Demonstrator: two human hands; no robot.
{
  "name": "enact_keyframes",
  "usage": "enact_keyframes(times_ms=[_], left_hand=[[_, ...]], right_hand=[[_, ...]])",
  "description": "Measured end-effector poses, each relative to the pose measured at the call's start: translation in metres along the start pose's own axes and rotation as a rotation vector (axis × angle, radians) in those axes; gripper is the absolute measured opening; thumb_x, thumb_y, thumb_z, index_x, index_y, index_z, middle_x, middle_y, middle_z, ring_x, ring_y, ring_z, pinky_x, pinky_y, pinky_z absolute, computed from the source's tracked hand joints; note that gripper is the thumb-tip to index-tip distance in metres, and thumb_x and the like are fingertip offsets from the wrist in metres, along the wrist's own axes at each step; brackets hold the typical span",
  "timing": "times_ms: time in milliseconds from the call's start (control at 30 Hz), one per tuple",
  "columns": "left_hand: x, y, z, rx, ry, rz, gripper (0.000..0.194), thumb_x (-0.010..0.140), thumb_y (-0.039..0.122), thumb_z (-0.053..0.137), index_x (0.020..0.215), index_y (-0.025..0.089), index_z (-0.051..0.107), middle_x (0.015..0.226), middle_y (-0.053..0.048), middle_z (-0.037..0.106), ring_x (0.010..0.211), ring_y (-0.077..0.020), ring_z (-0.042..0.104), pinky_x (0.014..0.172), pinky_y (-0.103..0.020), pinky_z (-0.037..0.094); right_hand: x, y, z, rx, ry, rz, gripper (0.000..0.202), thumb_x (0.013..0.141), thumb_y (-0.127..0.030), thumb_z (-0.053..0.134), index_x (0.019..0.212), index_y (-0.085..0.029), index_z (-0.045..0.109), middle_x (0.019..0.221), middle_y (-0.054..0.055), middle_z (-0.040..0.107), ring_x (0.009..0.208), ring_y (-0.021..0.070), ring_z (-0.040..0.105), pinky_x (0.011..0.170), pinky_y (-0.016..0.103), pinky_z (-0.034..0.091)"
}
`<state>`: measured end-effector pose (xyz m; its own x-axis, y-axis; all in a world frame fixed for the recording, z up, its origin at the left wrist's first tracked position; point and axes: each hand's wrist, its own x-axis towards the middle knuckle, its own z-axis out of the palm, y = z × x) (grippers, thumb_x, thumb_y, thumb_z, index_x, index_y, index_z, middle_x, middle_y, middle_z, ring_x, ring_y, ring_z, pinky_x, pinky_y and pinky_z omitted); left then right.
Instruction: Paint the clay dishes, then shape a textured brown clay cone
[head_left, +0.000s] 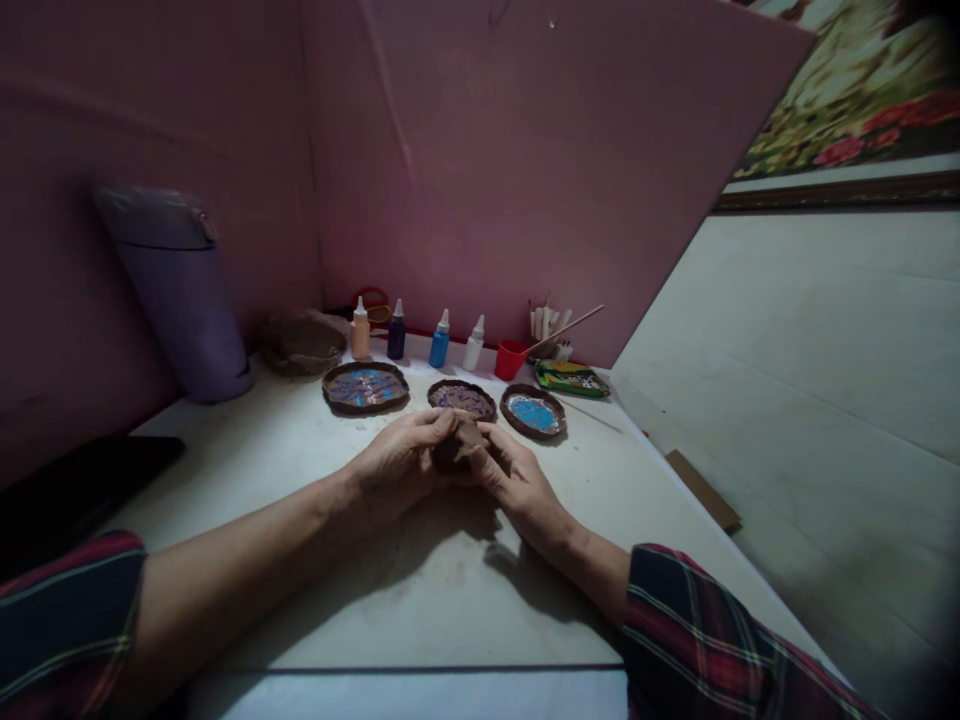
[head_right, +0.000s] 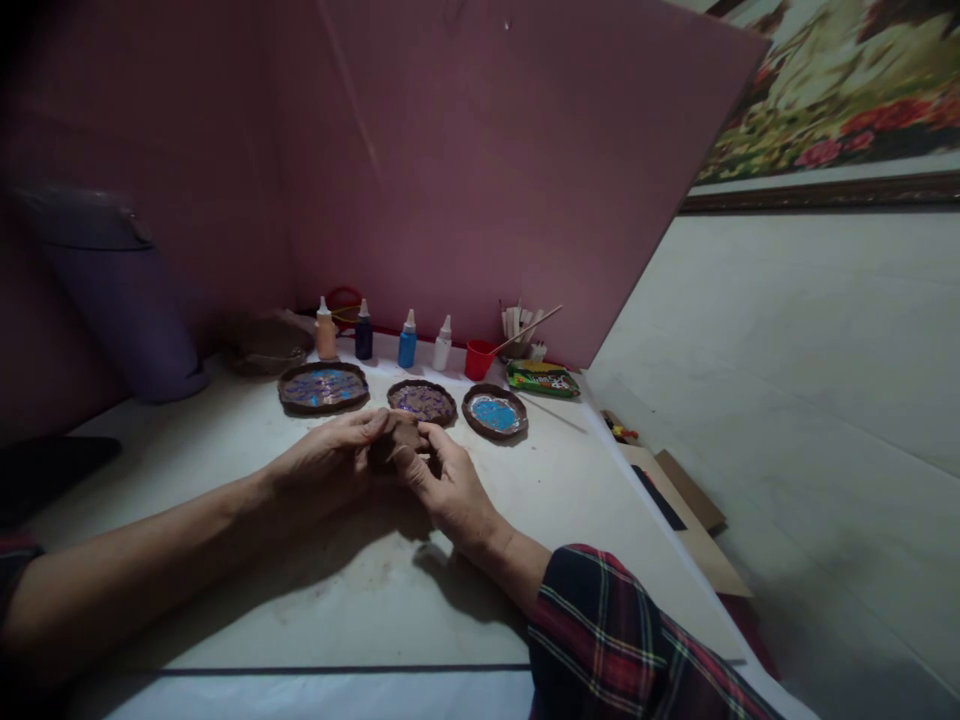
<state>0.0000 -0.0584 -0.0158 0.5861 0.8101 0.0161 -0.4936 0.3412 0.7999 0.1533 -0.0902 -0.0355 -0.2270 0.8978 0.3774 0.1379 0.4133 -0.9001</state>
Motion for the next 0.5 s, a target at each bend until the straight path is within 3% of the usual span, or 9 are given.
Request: enact_keyframes(times_ms=[200, 333, 500], left_hand=[[-0.0030, 0.0009, -0.0007, 0.040, -0.118, -0.023, 0.018, 0.068, 0.021, 0.076, 0.078, 0.012, 0.064, 0.071, -0.003, 0.060, 0.068, -0.0143, 0.060, 0.073, -0.033, 0.053], [-0.0026, -0.0001, 0.0000, 0.121, -0.100, 0.011, 0.018, 0.068, 0.019, 0.076, 0.078, 0.010, 0.064, 0.067, -0.003, 0.060, 0.063, -0.0129, 0.059, 0.065, -0.028, 0.051], [-0.0014, 0.0004, 0.0016, 0.166, -0.037, 0.018, 0.024, 0.062, 0.019, 0.079, 0.078, 0.009, 0.064, 0.066, -0.004, 0.062, 0.059, -0.0145, 0.061, 0.063, -0.030, 0.054]], right_hand=[[-0.0008, 0.0037, -0.0012, 0.134, 0.005, 0.071, 0.049, 0.090, -0.056, 0.039, 0.114, -0.018, 0.059, 0.111, 0.009, 0.063, 0.110, 0.0236, 0.056, 0.093, 0.039, 0.045], [-0.0017, 0.0034, -0.0016, 0.098, -0.028, 0.084, 0.055, 0.089, -0.059, 0.038, 0.118, -0.017, 0.058, 0.103, 0.009, 0.064, 0.113, 0.0248, 0.053, 0.089, 0.039, 0.047], [-0.0024, 0.0033, -0.0022, 0.052, 0.010, 0.074, 0.059, 0.085, -0.065, 0.040, 0.112, -0.017, 0.061, 0.100, 0.008, 0.063, 0.103, 0.0234, 0.057, 0.082, 0.035, 0.049]])
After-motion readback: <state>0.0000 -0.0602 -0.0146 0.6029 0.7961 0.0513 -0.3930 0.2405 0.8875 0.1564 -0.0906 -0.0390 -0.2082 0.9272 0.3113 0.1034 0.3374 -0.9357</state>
